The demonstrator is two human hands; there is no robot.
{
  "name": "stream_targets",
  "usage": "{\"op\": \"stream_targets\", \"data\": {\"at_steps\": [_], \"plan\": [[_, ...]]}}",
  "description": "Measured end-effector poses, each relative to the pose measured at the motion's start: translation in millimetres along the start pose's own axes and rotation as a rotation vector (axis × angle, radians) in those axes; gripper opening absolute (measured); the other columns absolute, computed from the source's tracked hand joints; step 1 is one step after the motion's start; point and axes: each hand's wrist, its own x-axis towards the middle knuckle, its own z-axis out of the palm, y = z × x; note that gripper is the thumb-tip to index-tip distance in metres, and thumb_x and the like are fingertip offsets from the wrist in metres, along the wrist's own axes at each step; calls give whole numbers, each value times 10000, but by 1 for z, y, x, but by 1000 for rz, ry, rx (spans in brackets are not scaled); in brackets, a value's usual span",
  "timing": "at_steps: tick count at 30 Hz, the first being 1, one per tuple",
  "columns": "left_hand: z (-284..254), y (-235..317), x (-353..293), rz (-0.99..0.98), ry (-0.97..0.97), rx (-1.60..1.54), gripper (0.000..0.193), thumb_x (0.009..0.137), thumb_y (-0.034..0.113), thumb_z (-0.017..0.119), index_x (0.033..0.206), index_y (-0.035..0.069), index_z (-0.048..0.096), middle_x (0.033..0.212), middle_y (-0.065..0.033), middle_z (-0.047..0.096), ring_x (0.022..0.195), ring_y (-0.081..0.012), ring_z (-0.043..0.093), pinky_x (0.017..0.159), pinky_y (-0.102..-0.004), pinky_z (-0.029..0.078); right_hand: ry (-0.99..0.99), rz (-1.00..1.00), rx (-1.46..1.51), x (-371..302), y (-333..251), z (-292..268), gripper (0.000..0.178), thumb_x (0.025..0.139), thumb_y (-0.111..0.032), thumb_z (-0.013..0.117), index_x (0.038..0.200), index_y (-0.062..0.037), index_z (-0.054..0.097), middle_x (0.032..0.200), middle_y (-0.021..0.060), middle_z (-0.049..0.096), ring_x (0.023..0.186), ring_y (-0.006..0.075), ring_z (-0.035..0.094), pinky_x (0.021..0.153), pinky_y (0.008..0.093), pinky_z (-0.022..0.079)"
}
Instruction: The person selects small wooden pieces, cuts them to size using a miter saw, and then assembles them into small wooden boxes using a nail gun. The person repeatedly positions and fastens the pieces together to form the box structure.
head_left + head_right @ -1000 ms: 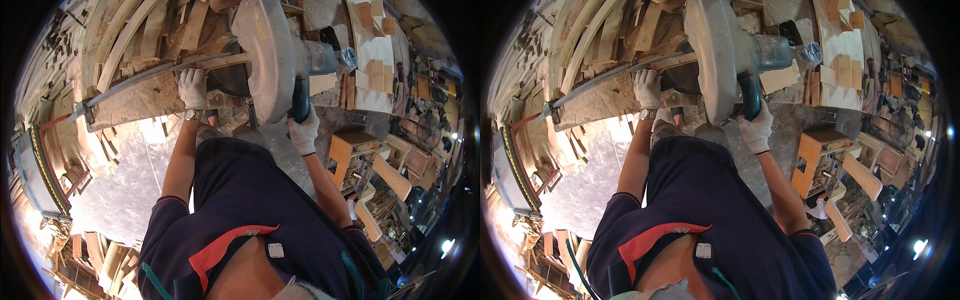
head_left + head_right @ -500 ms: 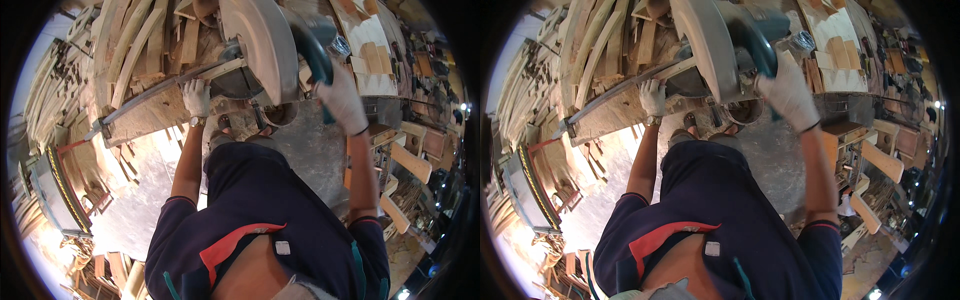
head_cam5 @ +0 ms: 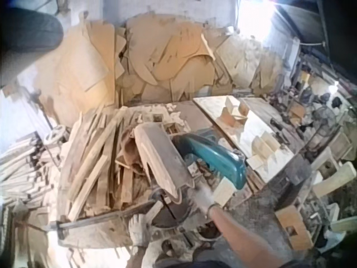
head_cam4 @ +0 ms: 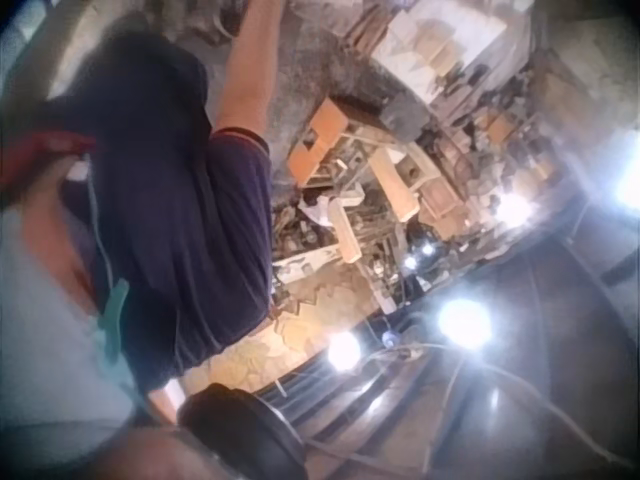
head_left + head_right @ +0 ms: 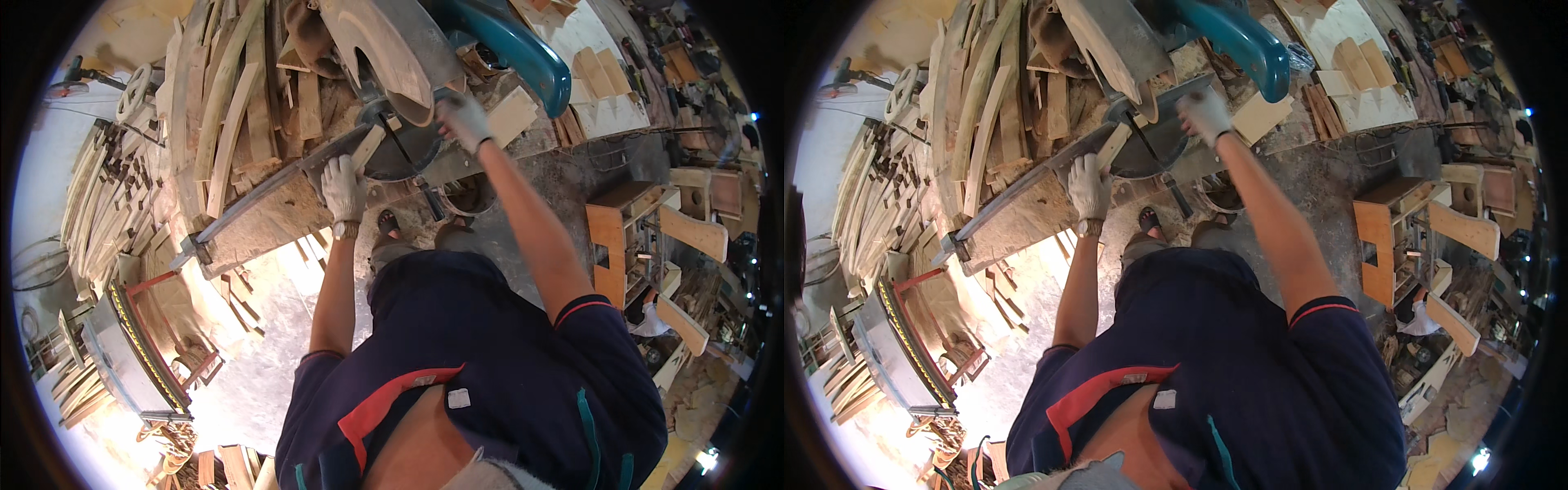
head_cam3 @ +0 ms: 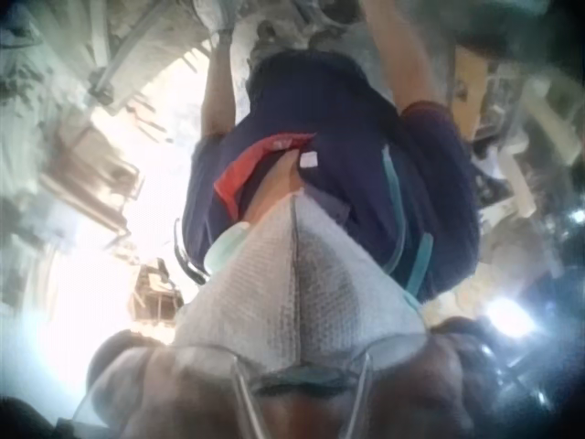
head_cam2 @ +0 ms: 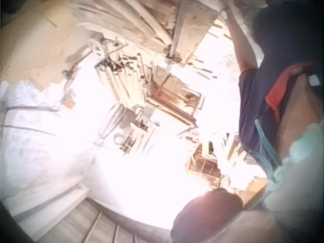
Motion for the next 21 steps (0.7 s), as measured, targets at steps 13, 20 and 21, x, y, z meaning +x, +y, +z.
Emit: {"op": "stream_targets", "data": {"at_steps": [13,20,21], "plan": [[-62,41,-201,-543,-54,-384,196,972,71,681,1051,-26,530,916,-141,592,805,-263,589,731,-413,511,-702,-259,-657,-20,71,-2,310,932,-336,706,967,-36,775,857,152,756,758,267,748,693,406,578],[28,175,-210,-444,-112,-437,293,1001,132,709,1179,-72,596,1097,-223,684,961,-300,646,866,-411,531,-393,-120,-656,-123,232,-185,574,884,-487,769,1145,14,664,1102,249,733,1031,436,702,854,495,546],[40,208,-198,-426,-129,-457,316,1011,148,707,1204,-78,601,1093,-226,695,960,-283,651,855,-399,536,-328,-102,-583,-140,263,-214,587,887,-490,763,1157,21,662,1098,250,733,1033,439,700,861,495,545]]}}
